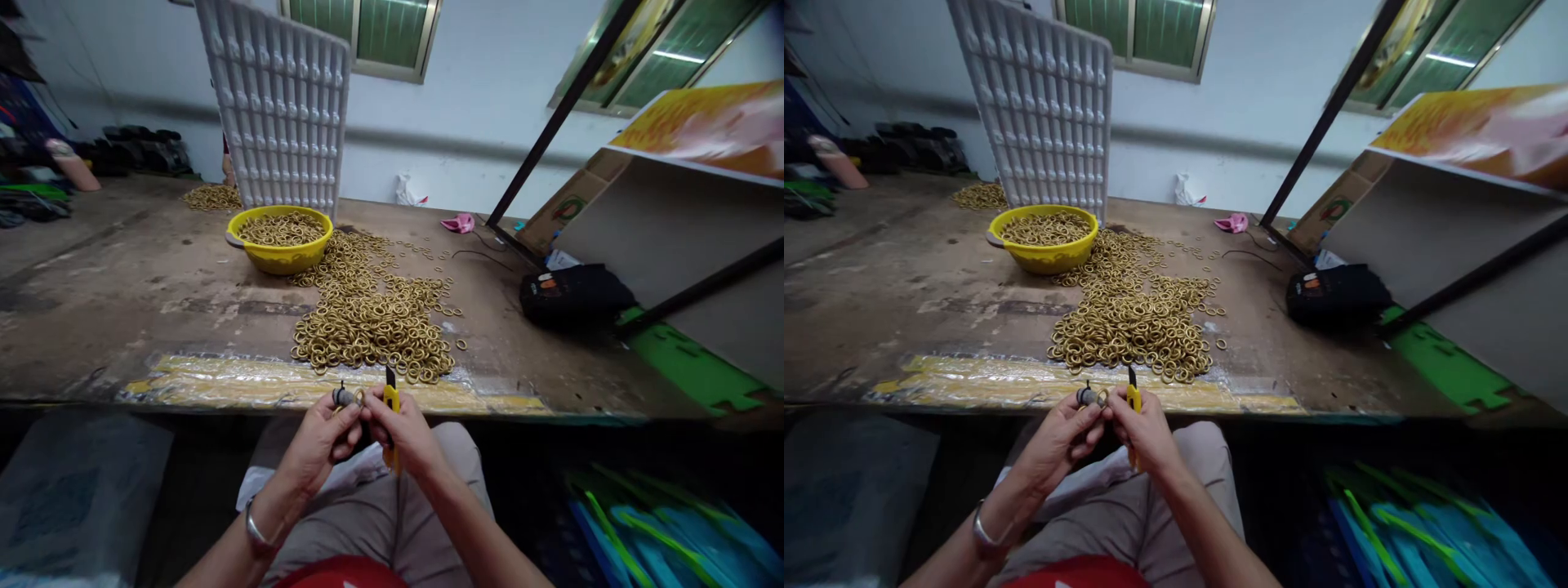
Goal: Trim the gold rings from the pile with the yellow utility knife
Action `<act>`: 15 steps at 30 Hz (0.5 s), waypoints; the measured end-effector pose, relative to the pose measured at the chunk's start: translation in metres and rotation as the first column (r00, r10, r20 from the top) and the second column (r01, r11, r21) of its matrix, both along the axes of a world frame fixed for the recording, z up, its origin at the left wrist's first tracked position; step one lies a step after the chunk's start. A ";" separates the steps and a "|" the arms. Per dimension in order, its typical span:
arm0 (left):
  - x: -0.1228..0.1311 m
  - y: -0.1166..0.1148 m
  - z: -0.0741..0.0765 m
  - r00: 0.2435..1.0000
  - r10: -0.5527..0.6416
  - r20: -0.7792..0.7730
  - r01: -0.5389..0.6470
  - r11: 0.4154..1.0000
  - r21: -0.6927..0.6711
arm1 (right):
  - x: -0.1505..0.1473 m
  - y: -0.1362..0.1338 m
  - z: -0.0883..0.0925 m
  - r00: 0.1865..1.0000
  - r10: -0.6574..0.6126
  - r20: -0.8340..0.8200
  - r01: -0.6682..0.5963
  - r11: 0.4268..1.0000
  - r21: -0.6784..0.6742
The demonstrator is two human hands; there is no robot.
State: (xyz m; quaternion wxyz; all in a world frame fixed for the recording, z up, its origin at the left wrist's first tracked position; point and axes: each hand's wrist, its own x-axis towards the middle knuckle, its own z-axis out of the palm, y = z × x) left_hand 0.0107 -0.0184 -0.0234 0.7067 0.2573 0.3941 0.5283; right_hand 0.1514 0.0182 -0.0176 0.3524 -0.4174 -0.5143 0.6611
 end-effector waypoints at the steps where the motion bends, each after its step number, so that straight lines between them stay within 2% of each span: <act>1: 0.000 0.000 0.001 1.000 -0.001 -0.011 0.001 1.000 -0.007 | 0.003 -0.001 0.001 0.994 -0.011 0.105 -0.001 0.994 0.111; 2: -0.001 0.000 0.002 1.000 -0.001 -0.024 0.001 1.000 -0.014 | 0.006 -0.001 0.002 0.974 -0.040 0.223 -0.015 0.971 0.239; 4: -0.002 0.000 0.002 0.998 0.004 -0.059 -0.006 1.000 -0.029 | 0.013 -0.003 0.003 0.884 -0.132 0.448 -0.105 0.878 0.466; 6: -0.003 0.001 0.001 0.995 0.001 -0.100 -0.004 1.000 -0.029 | 0.017 -0.005 0.003 0.762 -0.208 0.613 -0.233 0.795 0.559; 8: -0.003 0.002 -0.001 0.989 -0.017 -0.149 0.015 1.000 -0.014 | 0.018 -0.006 0.004 0.657 -0.241 0.714 -0.328 0.761 0.559; 10: -0.003 0.003 -0.001 0.980 -0.031 -0.197 0.033 0.999 0.005 | 0.017 -0.007 0.006 0.580 -0.258 0.773 -0.380 0.753 0.537; 15: -0.003 0.004 -0.001 0.968 -0.037 -0.250 0.050 0.998 0.045 | 0.013 -0.004 0.009 0.474 -0.263 0.840 -0.449 0.748 0.488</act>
